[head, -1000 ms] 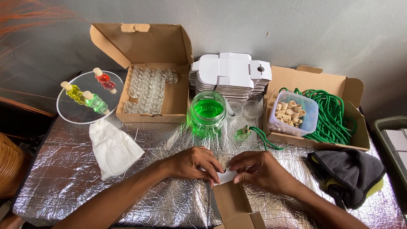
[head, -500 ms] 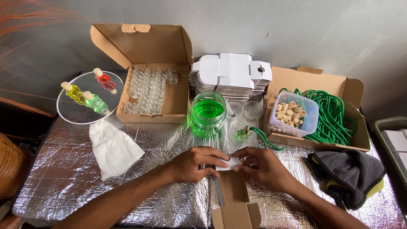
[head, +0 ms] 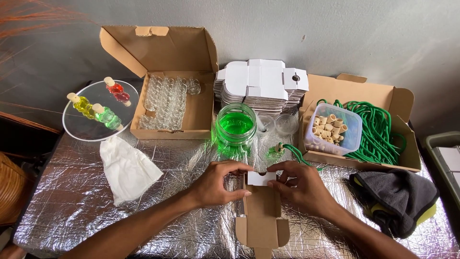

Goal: Assembling a small cardboard box and placing a small bottle inside it

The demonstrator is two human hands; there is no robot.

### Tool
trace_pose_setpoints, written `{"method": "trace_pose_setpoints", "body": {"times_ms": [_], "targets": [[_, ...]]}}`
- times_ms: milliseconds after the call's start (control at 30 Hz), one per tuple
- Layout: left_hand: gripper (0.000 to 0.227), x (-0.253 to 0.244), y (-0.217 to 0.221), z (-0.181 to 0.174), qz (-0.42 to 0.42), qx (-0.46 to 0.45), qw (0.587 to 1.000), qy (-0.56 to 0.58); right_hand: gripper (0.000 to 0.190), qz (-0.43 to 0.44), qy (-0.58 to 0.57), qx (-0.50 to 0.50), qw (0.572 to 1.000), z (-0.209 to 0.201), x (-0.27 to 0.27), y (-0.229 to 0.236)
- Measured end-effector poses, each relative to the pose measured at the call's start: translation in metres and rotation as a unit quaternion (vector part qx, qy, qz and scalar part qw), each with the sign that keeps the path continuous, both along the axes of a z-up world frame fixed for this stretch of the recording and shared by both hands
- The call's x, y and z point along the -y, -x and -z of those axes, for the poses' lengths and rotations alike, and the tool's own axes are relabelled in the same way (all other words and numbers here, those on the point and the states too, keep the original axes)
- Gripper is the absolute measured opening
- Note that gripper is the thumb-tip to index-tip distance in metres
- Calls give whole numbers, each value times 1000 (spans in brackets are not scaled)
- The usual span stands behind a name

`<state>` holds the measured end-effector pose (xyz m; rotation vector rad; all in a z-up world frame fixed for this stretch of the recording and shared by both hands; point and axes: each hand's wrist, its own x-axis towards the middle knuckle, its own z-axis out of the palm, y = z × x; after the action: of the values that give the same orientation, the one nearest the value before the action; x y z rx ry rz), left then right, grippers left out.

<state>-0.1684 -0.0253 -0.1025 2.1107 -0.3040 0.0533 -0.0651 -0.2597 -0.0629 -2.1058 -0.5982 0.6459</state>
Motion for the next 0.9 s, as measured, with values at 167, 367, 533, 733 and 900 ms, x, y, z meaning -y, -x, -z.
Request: {"method": "trace_pose_setpoints", "body": {"times_ms": [167,367,533,733,900], "targets": [[55,-5,-3,13,-3,6,1000,-18,27,-6,-11,4,1000,-4,-2,3],[70,3,-5,16,-34,-17,998,48,30,-31,-53,-22,998,10,-3,2],[70,7,-5,10,-41,-44,995,75,26,-51,-70,-3,996,14,-5,4],[60,9,-6,5,-23,-54,993,103,30,-30,-13,19,999,6,-10,6],[60,9,-6,4,-28,-61,993,95,30,-42,-9,52,998,9,-10,5]]}}
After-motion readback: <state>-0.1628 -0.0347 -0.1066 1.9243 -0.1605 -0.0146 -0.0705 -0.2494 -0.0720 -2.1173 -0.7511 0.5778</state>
